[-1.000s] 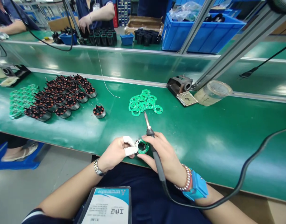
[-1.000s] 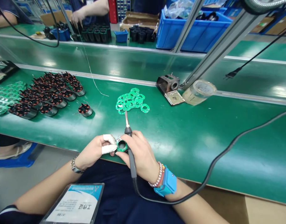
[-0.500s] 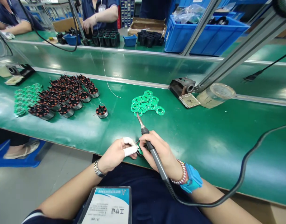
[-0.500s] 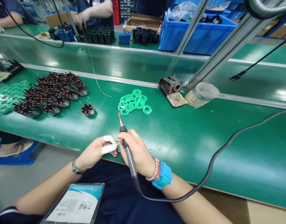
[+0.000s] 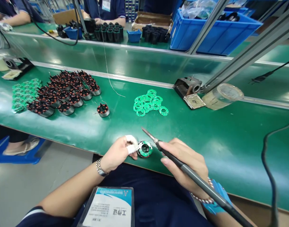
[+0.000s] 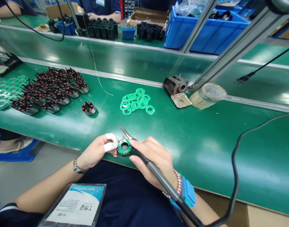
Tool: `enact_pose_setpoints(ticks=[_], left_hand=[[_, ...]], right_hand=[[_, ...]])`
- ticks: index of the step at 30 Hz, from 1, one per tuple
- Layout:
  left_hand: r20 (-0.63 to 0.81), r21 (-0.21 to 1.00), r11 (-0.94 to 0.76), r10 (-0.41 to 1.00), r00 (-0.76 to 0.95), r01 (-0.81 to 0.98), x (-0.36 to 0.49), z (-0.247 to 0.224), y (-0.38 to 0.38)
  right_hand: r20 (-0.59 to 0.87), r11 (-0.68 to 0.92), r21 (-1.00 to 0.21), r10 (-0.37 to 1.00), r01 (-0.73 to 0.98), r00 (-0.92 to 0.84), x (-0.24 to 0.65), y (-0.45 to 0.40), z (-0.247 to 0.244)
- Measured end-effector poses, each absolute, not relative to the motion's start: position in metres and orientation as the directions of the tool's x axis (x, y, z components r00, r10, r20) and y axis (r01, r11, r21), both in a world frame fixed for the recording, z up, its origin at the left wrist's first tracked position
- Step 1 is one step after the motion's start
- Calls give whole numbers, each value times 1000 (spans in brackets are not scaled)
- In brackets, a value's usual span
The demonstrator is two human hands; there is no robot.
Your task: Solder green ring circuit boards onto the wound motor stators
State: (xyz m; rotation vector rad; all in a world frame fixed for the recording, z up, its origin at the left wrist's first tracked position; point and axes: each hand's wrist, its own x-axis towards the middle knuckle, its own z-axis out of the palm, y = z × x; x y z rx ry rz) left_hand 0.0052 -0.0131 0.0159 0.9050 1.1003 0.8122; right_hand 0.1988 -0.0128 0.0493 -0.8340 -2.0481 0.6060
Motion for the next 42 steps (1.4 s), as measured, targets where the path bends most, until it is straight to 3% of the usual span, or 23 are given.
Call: enact_pose_setpoints(ticks=[9,27,32,37,42], left_hand=[[-400,899,432,878,261,-75,3,15,-13],[-408,893,442,875,259,-85,4,15,-13],[-408,895,439,878,249,-82,4,14,-13],[-379,912,406,889,258,-60,2,13,-15],[-282,959,283,945,165,16,2,12,-20]], right_hand=[[436,608,-723,769,327,-467,202,-19,51],[466,636,-698,753,330,-465,210,-21,60],[488,599,-667,800,443,-347,210,-20,41],[389,598,-658,790,457,-473,194,-15,15],[364,586,-677,793,446,-489,181,-13,3]])
